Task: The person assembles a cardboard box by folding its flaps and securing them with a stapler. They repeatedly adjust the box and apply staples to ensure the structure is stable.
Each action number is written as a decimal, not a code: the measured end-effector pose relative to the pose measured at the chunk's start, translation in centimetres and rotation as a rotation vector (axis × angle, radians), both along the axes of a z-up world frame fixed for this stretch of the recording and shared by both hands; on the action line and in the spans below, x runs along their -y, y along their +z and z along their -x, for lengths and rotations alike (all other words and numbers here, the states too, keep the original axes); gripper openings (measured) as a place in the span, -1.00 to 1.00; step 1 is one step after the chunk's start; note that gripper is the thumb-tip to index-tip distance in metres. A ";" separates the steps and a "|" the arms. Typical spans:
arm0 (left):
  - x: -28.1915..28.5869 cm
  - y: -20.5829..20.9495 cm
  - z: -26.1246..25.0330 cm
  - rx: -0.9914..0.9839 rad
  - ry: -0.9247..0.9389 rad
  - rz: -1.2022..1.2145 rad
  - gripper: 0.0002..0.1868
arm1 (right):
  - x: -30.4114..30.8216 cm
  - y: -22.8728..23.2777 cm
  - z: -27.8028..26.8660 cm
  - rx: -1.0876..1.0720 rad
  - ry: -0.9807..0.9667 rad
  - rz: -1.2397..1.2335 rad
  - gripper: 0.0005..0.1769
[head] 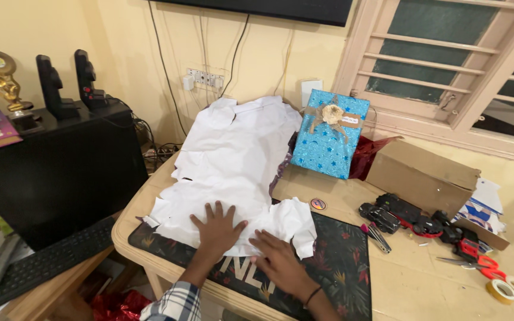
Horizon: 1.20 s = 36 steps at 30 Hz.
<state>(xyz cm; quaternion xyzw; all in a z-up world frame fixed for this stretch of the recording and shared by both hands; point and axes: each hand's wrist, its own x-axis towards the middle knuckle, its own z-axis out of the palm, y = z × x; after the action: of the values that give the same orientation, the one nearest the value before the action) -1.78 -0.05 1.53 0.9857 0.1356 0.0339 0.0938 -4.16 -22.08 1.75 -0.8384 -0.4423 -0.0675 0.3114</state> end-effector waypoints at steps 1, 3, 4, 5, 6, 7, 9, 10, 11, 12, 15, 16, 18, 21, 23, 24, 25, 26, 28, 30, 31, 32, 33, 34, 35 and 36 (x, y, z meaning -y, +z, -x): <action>-0.2 -0.2 -0.2 0.046 -0.006 -0.023 -0.18 | 0.6 0.0 -0.4 -0.015 -0.009 -0.045 -0.49; -1.3 -0.6 -0.8 0.067 -0.031 -0.035 -0.20 | 2.1 0.1 -1.4 -0.048 -0.026 -0.137 -0.55; -1.9 -0.8 -1.0 0.076 -0.044 -0.040 -0.22 | 3.0 0.2 -2.1 0.010 -0.059 -0.146 -0.56; -2.5 -1.0 -1.1 0.068 -0.046 -0.036 -0.22 | 3.9 0.5 -3.0 0.069 -0.093 -0.155 -0.57; -2.9 -1.1 -1.3 0.065 -0.048 -0.033 -0.22 | 5.0 0.8 -3.9 0.133 -0.127 -0.164 -0.58; -3.3 -1.1 -1.5 0.062 -0.050 -0.030 -0.22 | 6.1 1.0 -4.6 0.141 -0.188 -0.191 -0.60; -3.3 -0.9 -1.5 0.106 -0.043 -0.006 -0.24 | 8.5 1.7 -6.0 0.160 -0.315 -0.242 -0.65; -3.0 -0.8 -1.2 0.126 -0.040 0.008 -0.25 | 9.6 1.9 -6.4 0.197 -0.370 -0.261 -0.66; -2.5 -0.6 -1.1 0.180 -0.042 0.003 -0.29 | 10.7 2.1 -6.8 0.234 -0.425 -0.281 -0.67; -1.9 -0.3 -1.0 0.234 -0.046 -0.002 -0.33 | 11.6 2.2 -7.2 0.271 -0.483 -0.301 -0.68; 1.2 1.4 -1.4 0.405 -0.108 0.057 -0.43 | 13.1 1.6 -7.0 0.243 -0.639 -0.429 -0.80; 2.4 2.3 -1.6 0.460 -0.137 0.090 -0.45 | 13.3 1.6 -6.9 0.262 -0.628 -0.438 -0.82; 5.6 4.0 -2.1 0.523 -0.206 0.118 -0.52 | 13.3 1.6 -6.7 0.298 -0.610 -0.461 -0.87; 11.5 5.9 -3.5 0.685 -0.375 0.265 -0.62 | 13.5 1.8 -6.4 0.327 -0.589 -0.459 -0.83; 15.0 6.9 -4.6 0.778 -0.498 0.422 -0.67 | 13.7 2.5 -6.1 0.365 -0.593 -0.448 -0.82; 17.0 7.1 -5.4 0.805 -0.559 0.513 -0.70 | 14.1 2.6 -6.0 0.385 -0.598 -0.439 -0.81; 18.8 7.0 -6.2 0.829 -0.618 0.607 -0.72 | 14.4 2.6 -6.0 0.376 -0.633 -0.464 -0.81; 20.6 6.9 -7.0 0.787 -0.622 0.728 -0.73 | 14.9 2.8 -6.1 0.370 -0.671 -0.485 -0.81; 24.1 6.6 -8.6 0.686 -0.624 0.966 -0.74 | 16.0 3.2 -6.4 0.354 -0.743 -0.563 -0.82; 27.1 5.8 -9.9 0.658 -0.559 1.063 -0.73 | 16.9 3.3 -6.9 0.340 -0.810 -0.681 -0.84; 28.4 5.1 -10.4 0.644 -0.527 1.109 -0.72 | 17.5 3.2 -7.2 0.332 -0.859 -0.720 -0.84; 29.4 4.5 -10.8 0.695 -0.549 1.098 -0.73 | 17.9 3.2 -7.5 0.318 -0.906 -0.760 -0.84; 30.2 4.0 -11.2 0.747 -0.571 1.087 -0.73 | 18.5 3.2 -7.9 0.305 -0.952 -0.802 -0.84; 30.9 3.5 -11.5 0.799 -0.590 1.076 -0.74 | 18.9 3.1 -8.2 0.271 -0.980 -0.843 -0.83; 31.3 3.0 -11.8 0.802 -0.579 1.031 -0.74 | 19.4 3.0 -8.5 0.237 -1.007 -0.885 -0.83; 31.5 2.5 -12.0 0.808 -0.563 0.985 -0.74 | 19.9 2.6 -8.8 0.200 -1.028 -0.926 -0.83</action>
<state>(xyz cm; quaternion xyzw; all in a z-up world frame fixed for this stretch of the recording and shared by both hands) 10.22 -31.55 4.03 0.7363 -0.1710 0.3069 0.5784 4.63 -42.02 4.39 -0.7119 0.0585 -0.4649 0.5231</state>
